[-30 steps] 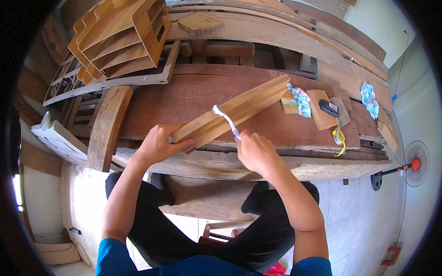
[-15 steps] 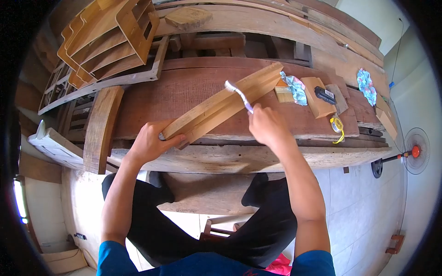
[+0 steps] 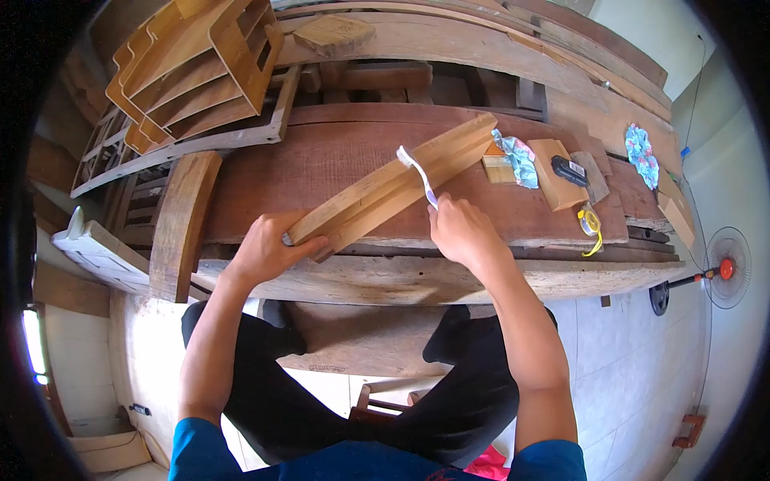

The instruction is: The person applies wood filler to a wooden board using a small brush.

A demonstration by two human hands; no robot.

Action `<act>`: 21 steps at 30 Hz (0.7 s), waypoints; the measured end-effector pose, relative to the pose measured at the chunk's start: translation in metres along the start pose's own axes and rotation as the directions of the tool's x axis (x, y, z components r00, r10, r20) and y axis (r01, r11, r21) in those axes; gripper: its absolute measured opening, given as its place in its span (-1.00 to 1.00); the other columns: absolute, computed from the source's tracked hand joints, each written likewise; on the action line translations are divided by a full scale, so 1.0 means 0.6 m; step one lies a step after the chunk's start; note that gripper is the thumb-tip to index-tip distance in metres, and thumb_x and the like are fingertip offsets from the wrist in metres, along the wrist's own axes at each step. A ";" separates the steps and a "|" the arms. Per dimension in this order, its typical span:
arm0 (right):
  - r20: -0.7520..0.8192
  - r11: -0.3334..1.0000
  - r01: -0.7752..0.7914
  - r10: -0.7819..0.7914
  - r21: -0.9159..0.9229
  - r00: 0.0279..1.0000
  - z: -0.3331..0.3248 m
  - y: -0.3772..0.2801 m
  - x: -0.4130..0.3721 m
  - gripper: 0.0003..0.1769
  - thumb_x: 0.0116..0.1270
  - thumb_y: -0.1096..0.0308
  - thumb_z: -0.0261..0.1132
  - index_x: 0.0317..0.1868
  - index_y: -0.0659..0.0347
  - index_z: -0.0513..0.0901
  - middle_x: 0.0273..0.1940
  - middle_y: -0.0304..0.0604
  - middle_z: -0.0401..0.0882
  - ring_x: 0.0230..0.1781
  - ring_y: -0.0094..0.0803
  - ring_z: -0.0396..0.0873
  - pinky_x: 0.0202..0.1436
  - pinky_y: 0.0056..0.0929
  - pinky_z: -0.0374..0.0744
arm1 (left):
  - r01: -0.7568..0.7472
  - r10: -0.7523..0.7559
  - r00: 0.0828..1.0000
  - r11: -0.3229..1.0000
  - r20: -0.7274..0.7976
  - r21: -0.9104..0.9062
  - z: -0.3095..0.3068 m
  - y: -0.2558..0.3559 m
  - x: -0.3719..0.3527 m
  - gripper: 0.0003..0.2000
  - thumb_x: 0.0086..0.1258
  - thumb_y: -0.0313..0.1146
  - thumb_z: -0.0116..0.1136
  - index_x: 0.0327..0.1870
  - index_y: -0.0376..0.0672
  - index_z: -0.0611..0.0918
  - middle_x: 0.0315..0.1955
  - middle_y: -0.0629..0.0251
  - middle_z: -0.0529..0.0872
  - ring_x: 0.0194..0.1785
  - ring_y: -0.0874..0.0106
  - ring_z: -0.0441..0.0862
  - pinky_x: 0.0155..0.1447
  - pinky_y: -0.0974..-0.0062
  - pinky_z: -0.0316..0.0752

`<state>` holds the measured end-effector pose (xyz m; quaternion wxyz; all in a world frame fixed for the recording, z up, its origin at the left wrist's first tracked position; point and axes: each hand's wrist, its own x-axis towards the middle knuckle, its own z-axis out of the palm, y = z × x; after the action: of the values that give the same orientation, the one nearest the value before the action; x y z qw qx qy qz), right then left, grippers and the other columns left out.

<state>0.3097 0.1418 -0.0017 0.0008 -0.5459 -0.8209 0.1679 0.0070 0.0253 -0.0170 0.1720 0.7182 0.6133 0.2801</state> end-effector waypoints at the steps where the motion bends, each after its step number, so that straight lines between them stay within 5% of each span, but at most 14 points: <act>1: 0.006 1.000 0.012 -0.012 0.001 1.000 -0.002 -0.009 -0.006 -0.57 0.72 0.18 0.07 -0.05 0.46 0.62 -0.21 0.45 0.75 -0.14 0.40 0.75 0.02 0.28 0.68 | -0.011 0.011 1.000 1.000 -0.008 0.008 -0.002 0.002 0.000 -0.58 0.38 -0.19 0.56 0.11 -0.32 0.81 -0.14 -0.09 0.88 -0.11 0.08 0.87 0.06 0.21 0.71; 6: 0.029 0.984 0.177 -0.178 0.021 0.984 0.025 -0.045 -0.035 -0.59 0.72 0.21 0.09 -0.10 0.45 0.64 -0.34 0.35 0.76 -0.29 0.33 0.79 -0.15 0.20 0.75 | 0.022 -0.022 1.000 1.000 0.018 -0.002 -0.005 0.005 0.001 -0.57 0.38 -0.19 0.56 0.12 -0.31 0.80 -0.12 -0.09 0.88 -0.09 0.06 0.87 0.08 0.20 0.71; 11: 0.137 0.999 0.042 -0.040 -0.012 0.990 -0.009 -0.032 -0.015 -0.50 0.77 0.07 0.04 -0.05 0.39 0.66 -0.29 0.29 0.78 -0.29 0.23 0.79 -0.14 0.14 0.73 | 0.017 -0.017 1.000 1.000 0.008 -0.010 -0.004 0.006 0.000 -0.57 0.38 -0.16 0.57 0.10 -0.30 0.81 -0.14 -0.10 0.88 -0.12 0.06 0.87 0.05 0.19 0.71; 13: 0.026 0.997 -0.073 0.073 0.025 0.997 -0.025 0.010 0.008 -0.54 0.74 0.12 0.05 -0.02 0.38 0.69 -0.25 0.32 0.79 -0.17 0.25 0.81 -0.04 0.20 0.73 | 0.022 -0.022 1.000 1.000 0.016 -0.004 -0.003 0.005 -0.001 -0.56 0.38 -0.14 0.57 0.11 -0.30 0.81 -0.15 -0.10 0.88 -0.14 0.06 0.86 0.04 0.19 0.71; 16: -0.138 0.999 -0.045 0.044 -0.007 0.990 -0.014 0.033 0.017 -0.55 0.72 0.13 0.08 -0.03 0.41 0.67 -0.25 0.37 0.78 -0.18 0.30 0.79 -0.05 0.22 0.72 | 0.032 -0.033 0.999 0.999 0.026 0.011 -0.006 0.004 -0.002 -0.56 0.38 -0.13 0.56 0.11 -0.29 0.80 -0.16 -0.10 0.87 -0.15 0.05 0.86 0.04 0.18 0.71; 19: -0.018 1.000 -0.018 0.018 -0.001 1.000 0.000 -0.029 -0.026 -0.57 0.74 0.18 0.08 -0.03 0.48 0.63 -0.32 0.41 0.74 -0.24 0.39 0.77 -0.10 0.27 0.70 | 0.051 -0.051 0.998 0.998 0.037 0.023 -0.009 0.007 0.000 -0.56 0.38 -0.13 0.56 0.11 -0.29 0.81 -0.17 -0.10 0.87 -0.15 0.03 0.85 0.04 0.17 0.71; 21: 0.119 0.990 0.139 -0.140 0.015 0.983 0.020 -0.057 -0.050 -0.58 0.74 0.19 0.08 -0.01 0.47 0.62 -0.35 0.41 0.73 -0.26 0.41 0.76 -0.12 0.29 0.70 | 0.052 -0.053 0.998 0.998 0.039 0.018 -0.007 0.008 0.001 -0.56 0.38 -0.13 0.56 0.10 -0.29 0.81 -0.17 -0.10 0.87 -0.15 0.02 0.85 0.04 0.17 0.71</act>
<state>0.2892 0.0999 0.0020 -0.0348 -0.4761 -0.8550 0.2025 0.0084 0.0243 -0.0110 0.1854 0.7086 0.6308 0.2561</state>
